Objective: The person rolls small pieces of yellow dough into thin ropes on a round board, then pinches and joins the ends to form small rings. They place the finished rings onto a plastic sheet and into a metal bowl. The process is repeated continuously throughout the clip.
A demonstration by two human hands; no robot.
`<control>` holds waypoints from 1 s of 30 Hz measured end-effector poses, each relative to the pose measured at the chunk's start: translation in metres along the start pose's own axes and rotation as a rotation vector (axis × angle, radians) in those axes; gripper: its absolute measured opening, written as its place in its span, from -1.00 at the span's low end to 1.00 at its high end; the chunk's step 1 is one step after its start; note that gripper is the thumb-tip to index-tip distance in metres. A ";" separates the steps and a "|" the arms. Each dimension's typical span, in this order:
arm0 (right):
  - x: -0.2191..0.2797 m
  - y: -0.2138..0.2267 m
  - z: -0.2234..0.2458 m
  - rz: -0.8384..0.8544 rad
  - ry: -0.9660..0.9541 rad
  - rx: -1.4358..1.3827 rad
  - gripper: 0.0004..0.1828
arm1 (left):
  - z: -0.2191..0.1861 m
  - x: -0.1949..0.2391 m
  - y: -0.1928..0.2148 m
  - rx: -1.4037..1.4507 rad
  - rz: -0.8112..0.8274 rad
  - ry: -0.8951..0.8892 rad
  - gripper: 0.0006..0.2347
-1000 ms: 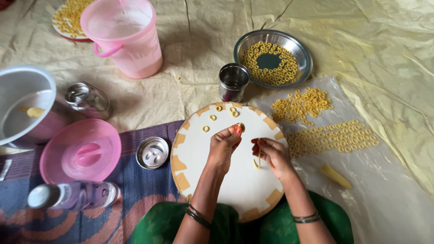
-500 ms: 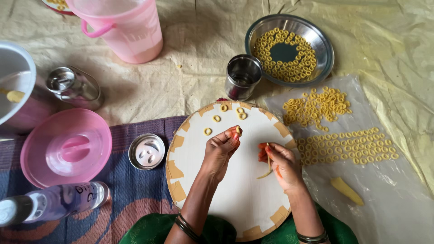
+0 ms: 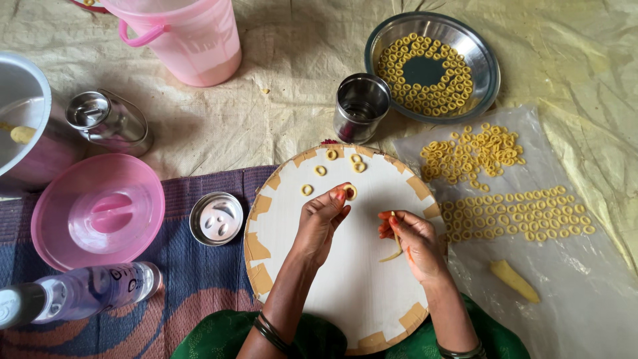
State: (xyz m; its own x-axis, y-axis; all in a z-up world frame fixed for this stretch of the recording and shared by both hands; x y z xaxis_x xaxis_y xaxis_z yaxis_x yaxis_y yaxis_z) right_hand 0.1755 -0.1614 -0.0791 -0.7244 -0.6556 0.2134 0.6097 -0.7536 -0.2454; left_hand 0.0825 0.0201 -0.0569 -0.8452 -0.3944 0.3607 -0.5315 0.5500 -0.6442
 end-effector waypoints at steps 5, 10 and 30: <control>0.002 -0.001 0.003 -0.021 0.015 0.055 -0.70 | -0.035 0.002 0.008 -0.604 -0.226 -0.305 -0.84; 0.003 0.002 0.011 -0.075 0.057 0.134 -0.62 | -0.067 0.022 -0.023 -1.379 -0.282 -0.675 -0.80; 0.024 -0.034 0.062 0.183 0.044 0.702 -0.43 | -0.016 0.023 -0.061 -0.965 0.244 -0.260 -0.88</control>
State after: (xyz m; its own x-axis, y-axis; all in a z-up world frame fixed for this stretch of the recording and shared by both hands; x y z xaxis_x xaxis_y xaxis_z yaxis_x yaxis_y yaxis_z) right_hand 0.1570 -0.1542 -0.0071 -0.5940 -0.7828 0.1856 0.7746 -0.4943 0.3946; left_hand 0.0942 -0.0108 0.0015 -0.9591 -0.2764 0.0615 -0.2620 0.9487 0.1772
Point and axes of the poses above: each hand's wrist, its own x-axis away from the middle knuckle, its own y-axis out of the back of the hand, z = x × y, the point moved 9 cm from there along -x, towards the middle knuckle, and after that the axes turned 5 degrees about x, right-handed, at the moved point
